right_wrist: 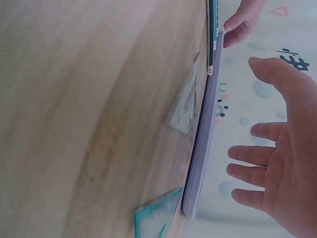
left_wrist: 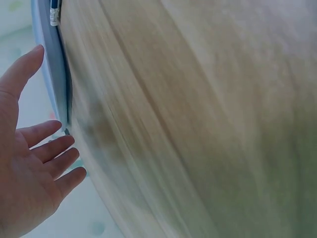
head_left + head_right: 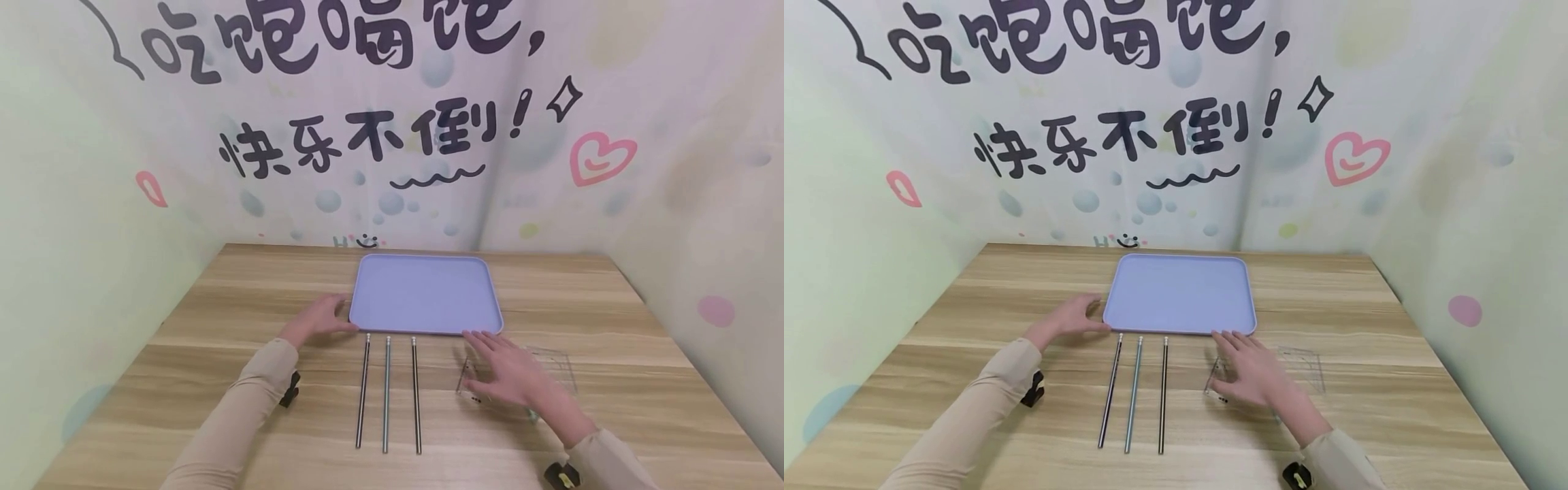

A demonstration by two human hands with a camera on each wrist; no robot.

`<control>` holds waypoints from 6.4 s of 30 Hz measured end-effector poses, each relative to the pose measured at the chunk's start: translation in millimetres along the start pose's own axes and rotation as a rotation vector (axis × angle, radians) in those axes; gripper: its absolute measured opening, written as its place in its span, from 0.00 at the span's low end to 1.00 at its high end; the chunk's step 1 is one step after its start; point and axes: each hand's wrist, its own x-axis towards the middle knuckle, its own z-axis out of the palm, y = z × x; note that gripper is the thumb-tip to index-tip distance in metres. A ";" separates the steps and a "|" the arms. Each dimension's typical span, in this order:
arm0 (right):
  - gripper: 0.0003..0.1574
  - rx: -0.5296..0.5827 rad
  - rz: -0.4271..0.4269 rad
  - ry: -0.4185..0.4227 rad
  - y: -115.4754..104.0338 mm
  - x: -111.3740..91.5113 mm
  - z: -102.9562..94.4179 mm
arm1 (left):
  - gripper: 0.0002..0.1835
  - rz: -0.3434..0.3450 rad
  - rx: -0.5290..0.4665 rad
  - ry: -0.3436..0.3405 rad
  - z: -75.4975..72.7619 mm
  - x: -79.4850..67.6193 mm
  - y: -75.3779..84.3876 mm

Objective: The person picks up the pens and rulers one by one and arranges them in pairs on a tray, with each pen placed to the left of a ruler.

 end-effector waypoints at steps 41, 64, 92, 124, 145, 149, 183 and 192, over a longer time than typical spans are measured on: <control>0.49 0.089 -0.067 0.055 -21.2 0.3 3.2 | 0.30 0.096 0.028 0.033 11.7 3.4 2.8; 0.48 0.088 -0.162 0.066 -46.1 6.2 -3.9 | 0.30 0.119 0.006 0.034 12.7 3.5 0.9; 0.50 0.004 -0.187 -0.063 -81.6 6.8 1.8 | 0.30 0.108 0.008 0.021 12.8 3.7 1.9; 0.43 -0.133 -0.329 -0.062 -109.8 11.5 16.2 | 0.33 0.105 0.053 0.030 16.0 6.2 1.5; 0.42 -0.160 -0.348 -0.018 -120.6 8.9 20.6 | 0.32 0.113 0.019 0.058 16.5 1.3 5.1; 0.42 -0.159 -0.337 -0.035 -123.5 7.6 20.3 | 0.32 0.110 0.015 0.057 16.2 1.4 5.3; 0.35 -0.072 -0.402 -0.004 -150.1 13.6 24.7 | 0.33 0.092 -0.015 0.062 19.7 2.9 1.4; 0.27 -0.042 -0.341 -0.054 -156.8 18.4 24.6 | 0.35 0.094 -0.013 0.068 22.2 5.0 -2.2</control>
